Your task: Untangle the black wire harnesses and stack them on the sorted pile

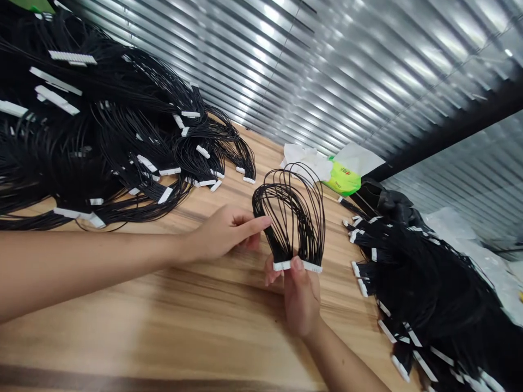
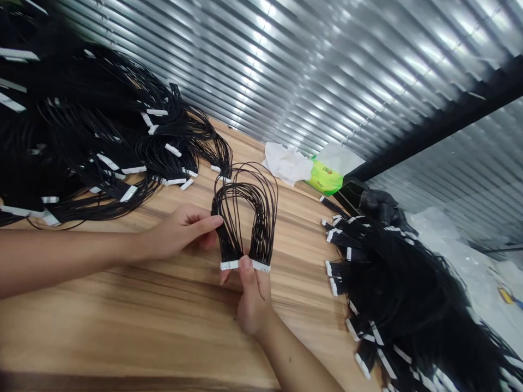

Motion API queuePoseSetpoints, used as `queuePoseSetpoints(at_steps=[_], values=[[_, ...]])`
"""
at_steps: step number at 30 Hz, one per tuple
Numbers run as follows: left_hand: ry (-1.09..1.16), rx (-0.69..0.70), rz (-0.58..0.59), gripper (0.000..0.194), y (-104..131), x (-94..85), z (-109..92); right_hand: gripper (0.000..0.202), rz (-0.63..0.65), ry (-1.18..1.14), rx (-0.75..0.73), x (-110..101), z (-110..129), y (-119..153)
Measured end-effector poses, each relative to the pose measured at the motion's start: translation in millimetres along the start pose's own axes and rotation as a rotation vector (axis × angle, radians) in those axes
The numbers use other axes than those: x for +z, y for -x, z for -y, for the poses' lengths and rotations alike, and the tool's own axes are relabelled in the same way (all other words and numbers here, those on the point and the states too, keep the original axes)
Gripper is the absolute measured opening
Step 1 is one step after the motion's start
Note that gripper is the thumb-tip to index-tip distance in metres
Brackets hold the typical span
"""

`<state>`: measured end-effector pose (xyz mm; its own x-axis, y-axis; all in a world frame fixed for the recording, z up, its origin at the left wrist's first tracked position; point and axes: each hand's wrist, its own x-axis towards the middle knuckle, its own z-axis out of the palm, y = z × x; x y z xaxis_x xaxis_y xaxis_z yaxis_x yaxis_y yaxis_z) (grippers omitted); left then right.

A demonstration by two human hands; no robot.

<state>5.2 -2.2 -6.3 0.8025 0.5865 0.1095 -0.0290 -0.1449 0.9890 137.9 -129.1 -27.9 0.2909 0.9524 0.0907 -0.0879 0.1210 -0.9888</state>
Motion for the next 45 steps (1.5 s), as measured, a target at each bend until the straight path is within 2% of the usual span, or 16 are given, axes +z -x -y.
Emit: queuePoseSetpoints(at_steps=[1, 3, 5, 7, 9, 11, 15, 19, 23, 25, 30, 36, 41, 45], values=[[-0.083, 0.071, -0.089, 0.053, 0, -3.2, -2, 0.04, -0.01, 0.03, -0.019, -3, -1, -1], [-0.248, 0.322, -0.198, 0.049, 1, -9.3, -7, 0.04, -0.008, 0.086, -0.038, -6, -4, -1], [-0.448, 0.631, -0.233, 0.034, 3, -13.9, -12, 0.04, 0.021, 0.128, -0.031, -7, -6, -1], [-0.679, 0.803, -0.211, 0.01, 4, -16.2, -15, 0.038, 0.043, 0.15, -0.014, -7, -7, 0], [-0.879, 0.796, -0.18, 0.013, 4, -16.5, -15, 0.035, 0.044, 0.15, -0.008, -7, -7, 1], [-0.988, 0.716, -0.14, 0.016, 2, -15.8, -14, 0.034, 0.053, 0.154, -0.023, -6, -7, 1], [-1.031, 0.708, -0.104, 0.016, -2, -14.5, -17, 0.029, 0.073, 0.163, -0.07, -10, -9, 1], [-1.038, 0.659, 0.043, 0.021, -4, -13.7, -27, 0.033, 0.074, 0.244, -0.08, -14, -10, -2], [-1.045, 0.587, 0.093, 0.015, -3, -16.3, -39, 0.042, 0.155, 0.402, -0.119, -15, -5, -6], [-1.122, 0.579, 0.115, 0.015, -3, -20.5, -45, 0.043, 0.19, 0.457, -0.124, -15, -3, -7], [-1.385, 0.719, 0.253, 0.015, -10, -36.0, -54, 0.044, 0.169, 0.468, -0.071, -15, -4, -9], [-1.407, 0.692, 0.353, 0.017, -16, -42.1, -47, 0.046, 0.194, 0.457, -0.029, -17, -6, -8], [-1.45, 0.836, 0.36, 0.015, -11, -39.7, -54, 0.046, 0.213, 0.472, -0.061, -16, -5, -8], [-1.489, 0.94, 0.282, 0.025, -10, -37.8, -62, 0.046, 0.206, 0.43, -0.051, -15, -5, -8]])
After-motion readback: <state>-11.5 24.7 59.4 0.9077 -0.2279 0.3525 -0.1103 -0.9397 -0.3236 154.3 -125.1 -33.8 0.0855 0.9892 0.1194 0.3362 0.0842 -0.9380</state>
